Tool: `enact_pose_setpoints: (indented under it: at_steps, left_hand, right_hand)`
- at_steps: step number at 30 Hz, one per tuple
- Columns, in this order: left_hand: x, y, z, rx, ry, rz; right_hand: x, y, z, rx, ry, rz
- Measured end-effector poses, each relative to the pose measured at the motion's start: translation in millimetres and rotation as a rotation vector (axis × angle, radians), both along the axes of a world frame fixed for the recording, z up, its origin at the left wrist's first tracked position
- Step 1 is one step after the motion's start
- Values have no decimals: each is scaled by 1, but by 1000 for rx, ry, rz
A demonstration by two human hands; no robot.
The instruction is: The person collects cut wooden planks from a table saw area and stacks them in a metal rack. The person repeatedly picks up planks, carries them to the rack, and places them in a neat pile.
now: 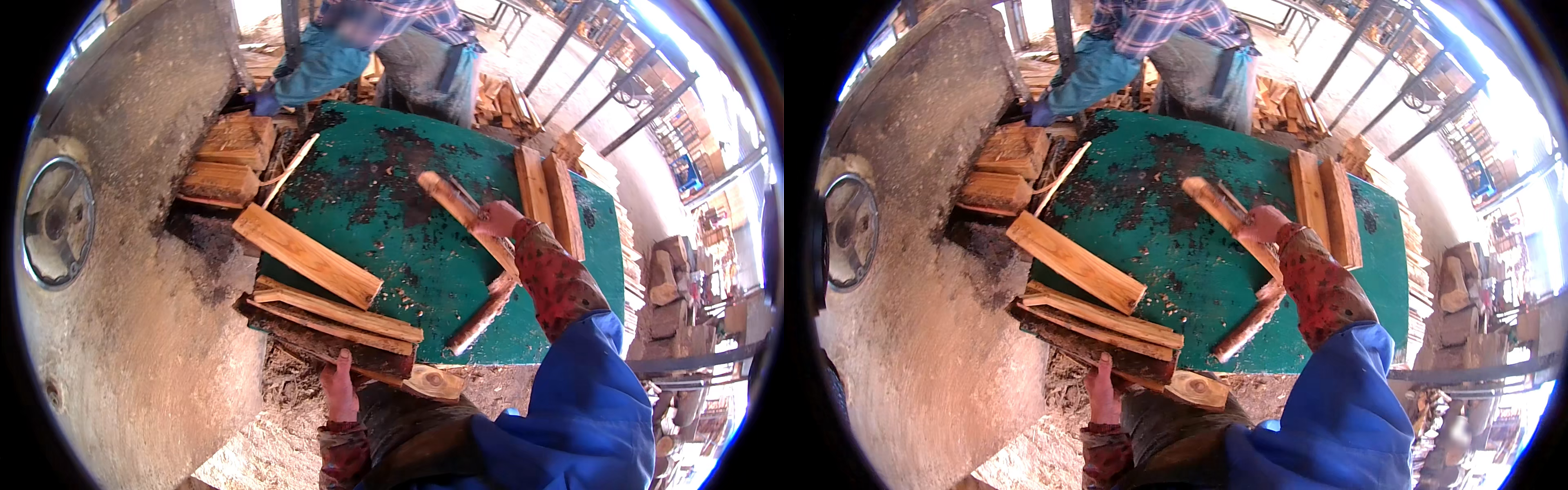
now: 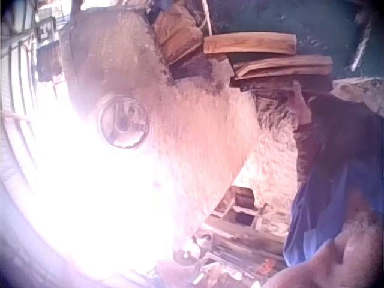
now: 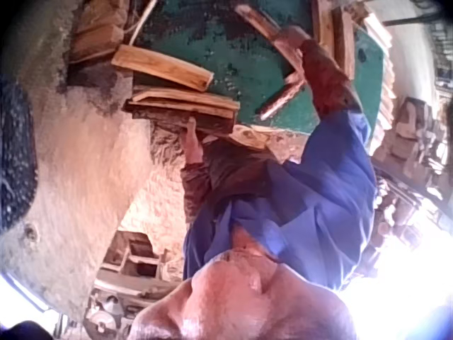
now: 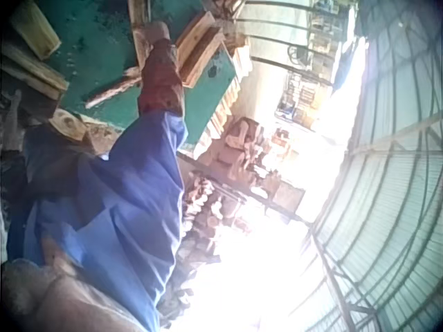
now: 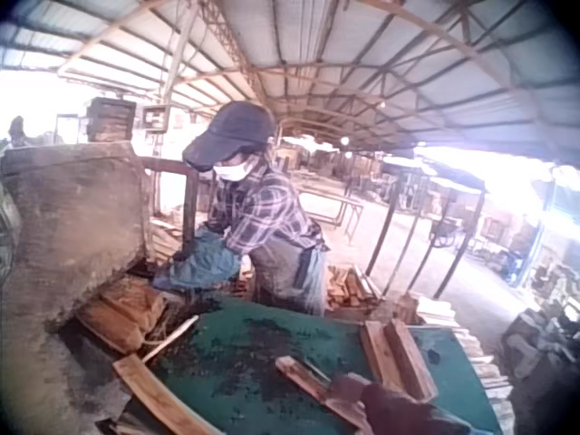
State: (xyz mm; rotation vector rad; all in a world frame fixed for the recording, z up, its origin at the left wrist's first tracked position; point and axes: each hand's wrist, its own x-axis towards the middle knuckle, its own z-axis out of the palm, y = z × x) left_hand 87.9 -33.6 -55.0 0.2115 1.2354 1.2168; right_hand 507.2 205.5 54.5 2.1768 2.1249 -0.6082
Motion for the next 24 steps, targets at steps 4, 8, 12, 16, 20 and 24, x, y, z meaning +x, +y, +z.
enact_pose_setpoints:
  at_steps: [4,8,12,16,20,24]
  left_hand:
    - [4,3,-7,30,86,4]
    - [9,11,19,11,27,-22]
    - [6,8,21,-1,43,-17]
    - [-8,-2,-15,82,119,-48]
    - [-14,-3,5,48,62,-102]
    - [-15,-4,29,50,-95,-98]
  right_hand:
    - [60,3,0,138,75,-334]
    - [86,-17,20,251,344,-460]
    - [23,-49,47,160,466,-373]
    - [-74,-81,64,235,418,-23]
    - [-188,-93,76,143,530,191]
    - [-280,-119,38,141,348,506]
